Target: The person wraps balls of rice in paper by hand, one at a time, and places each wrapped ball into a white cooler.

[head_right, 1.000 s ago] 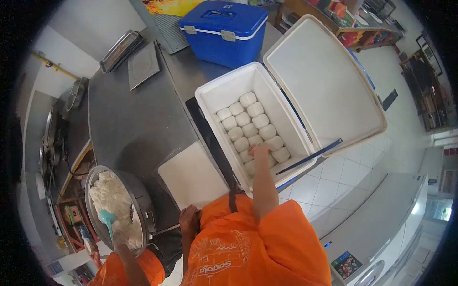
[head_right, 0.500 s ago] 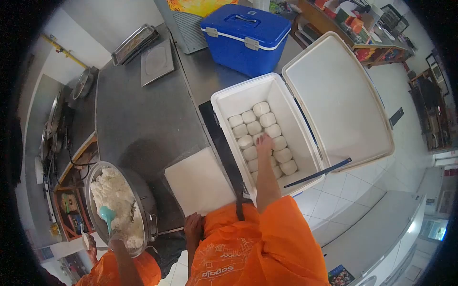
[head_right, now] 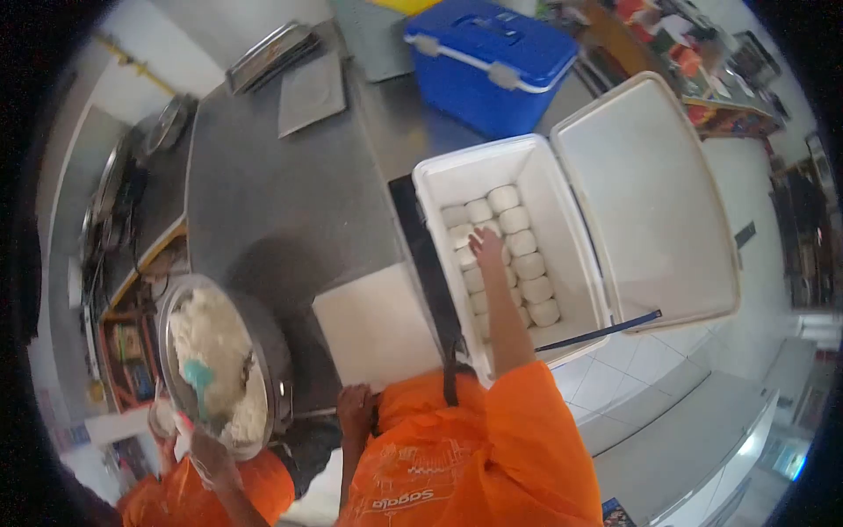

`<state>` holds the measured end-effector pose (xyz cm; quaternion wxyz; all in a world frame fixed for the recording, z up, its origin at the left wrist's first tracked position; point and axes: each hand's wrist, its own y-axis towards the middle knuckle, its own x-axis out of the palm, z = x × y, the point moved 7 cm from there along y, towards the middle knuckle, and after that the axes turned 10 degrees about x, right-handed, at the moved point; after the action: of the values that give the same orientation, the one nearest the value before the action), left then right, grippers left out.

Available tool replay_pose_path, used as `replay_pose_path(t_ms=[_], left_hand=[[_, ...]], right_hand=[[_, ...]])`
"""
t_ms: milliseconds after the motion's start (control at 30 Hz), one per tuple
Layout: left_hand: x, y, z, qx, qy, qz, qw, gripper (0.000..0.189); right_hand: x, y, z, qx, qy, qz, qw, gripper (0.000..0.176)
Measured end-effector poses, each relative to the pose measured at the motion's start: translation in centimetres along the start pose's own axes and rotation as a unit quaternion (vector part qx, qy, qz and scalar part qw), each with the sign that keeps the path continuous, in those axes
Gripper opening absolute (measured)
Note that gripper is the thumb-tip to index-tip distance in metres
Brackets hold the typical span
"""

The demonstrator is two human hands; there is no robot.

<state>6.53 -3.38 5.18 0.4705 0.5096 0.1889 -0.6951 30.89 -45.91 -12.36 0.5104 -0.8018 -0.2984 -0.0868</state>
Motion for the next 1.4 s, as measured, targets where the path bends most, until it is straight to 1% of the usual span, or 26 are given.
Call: replay_pose_path(t_ms=[33, 100, 133, 167, 200, 233, 267, 300, 333, 400, 433, 500, 533, 600, 633, 700, 833, 900, 1033, 1100, 1133, 1167, 1200, 1267, 1333, 1400], left_hand=[[0.3, -0.1, -0.1, -0.010, 0.002, -0.008, 1.000, 0.016], [-0.1, 0.2, 0.3, -0.048, 0.002, -0.040, 0.998, 0.014], [-0.1, 0.6, 0.1, -0.067, -0.001, -0.055, 0.996, 0.013], [-0.6, 1.1, -0.1, -0.117, -0.043, -0.003, 0.992, 0.011], [-1.0, 1.6, -0.5, -0.158, -0.084, 0.055, 0.982, 0.009], [-1.0, 2.0, -1.0, -0.166, -0.076, 0.058, 0.982, 0.009], [-1.6, 2.4, -0.8, -0.141, -0.055, 0.108, 0.982, 0.009], [-2.1, 2.5, -0.6, -0.113, -0.038, 0.159, 0.980, 0.010], [-1.8, 2.3, -0.7, -0.113, -0.039, 0.162, 0.980, 0.010], [-0.8, 1.2, -2.4, -0.185, -0.100, 0.197, 0.958, 0.010], [-0.4, 1.0, -2.7, -0.182, -0.101, 0.201, 0.957, 0.010], [-0.1, 0.8, -3.0, -0.166, -0.136, 0.218, 0.952, 0.016], [-0.5, 0.8, -3.0, -0.168, -0.133, 0.224, 0.951, 0.016], [0.0, 2.1, -2.0, -0.106, -0.028, 0.098, 0.989, 0.025], [-0.3, 1.8, -2.3, -0.106, -0.025, 0.106, 0.988, 0.025], [0.7, 1.0, -2.2, -0.080, -0.013, 0.027, 0.996, 0.032], [1.3, -0.1, -1.9, -0.090, -0.002, 0.034, 0.995, 0.034], [1.6, -0.6, -1.8, -0.143, -0.005, 0.024, 0.989, 0.035], [2.1, -1.2, -2.0, -0.155, 0.012, 0.036, 0.987, 0.034], [3.6, -1.5, -3.0, -0.154, 0.021, 0.007, 0.988, 0.040], [3.1, -1.5, -3.0, -0.171, 0.037, 0.023, 0.984, 0.040], [2.9, -1.3, -2.8, -0.186, 0.024, 0.028, 0.982, 0.041], [2.8, -1.1, -2.8, -0.202, 0.009, 0.035, 0.979, 0.041], [3.7, -1.5, -3.8, -0.213, 0.015, 0.027, 0.977, 0.043], [4.3, -2.0, -4.1, -0.211, 0.009, 0.004, 0.977, 0.044], [3.9, -1.0, -4.1, -0.173, 0.029, 0.001, 0.985, 0.042]], right_hand=[[0.8, -2.2, 0.1, -0.032, -0.112, -0.033, 0.993, 0.028], [3.3, -7.8, -2.3, -0.245, -0.242, -0.074, 0.936, 0.024], [4.8, -12.9, -3.6, -0.369, -0.281, -0.030, 0.885, 0.020], [7.4, -20.4, -5.0, -0.490, -0.311, 0.011, 0.815, 0.017], [7.0, -22.3, -3.7, -0.477, -0.315, -0.002, 0.821, 0.017], [8.3, -25.0, -1.7, -0.510, -0.418, -0.125, 0.741, 0.019], [8.9, -27.8, 0.5, -0.531, -0.507, -0.241, 0.635, 0.021], [9.5, -29.6, 2.8, -0.461, -0.567, -0.311, 0.608, 0.025], [10.0, -31.4, 5.6, -0.386, -0.620, -0.373, 0.571, 0.029], [9.2, -33.5, 10.2, -0.386, -0.660, -0.449, 0.462, 0.038], [8.3, -33.2, 11.5, -0.390, -0.660, -0.448, 0.459, 0.038], [6.6, -31.7, 15.0, -0.392, -0.714, -0.444, 0.373, 0.037], [6.3, -31.2, 15.4, -0.395, -0.712, -0.449, 0.368, 0.037], [4.6, -28.5, 16.2, -0.352, -0.818, -0.381, 0.247, 0.019], [4.0, -27.8, 16.2, -0.359, -0.816, -0.383, 0.241, 0.019], [3.2, -27.7, 16.0, -0.372, -0.802, -0.390, 0.258, 0.011], [2.9, -28.7, 15.4, -0.419, -0.770, -0.407, 0.256, 0.010], [3.9, -28.6, 15.4, -0.443, -0.732, -0.425, 0.295, 0.010], [4.2, -28.2, 16.3, -0.429, -0.731, -0.435, 0.303, 0.010], [4.1, -27.7, 16.0, -0.429, -0.720, -0.423, 0.345, 0.010], [4.1, -27.5, 16.0, -0.422, -0.725, -0.425, 0.338, 0.010], [4.0, -27.4, 16.2, -0.424, -0.751, -0.403, 0.305, 0.013], [4.9, -28.9, 16.6, -0.432, -0.740, -0.425, 0.292, 0.013], [7.4, -33.6, 16.2, -0.422, -0.732, -0.420, 0.331, 0.019], [10.8, -42.5, 17.9, -0.069, -0.707, -0.561, 0.424, 0.023], [11.2, -52.1, 19.7, 0.068, -0.558, -0.754, 0.339, 0.022]])
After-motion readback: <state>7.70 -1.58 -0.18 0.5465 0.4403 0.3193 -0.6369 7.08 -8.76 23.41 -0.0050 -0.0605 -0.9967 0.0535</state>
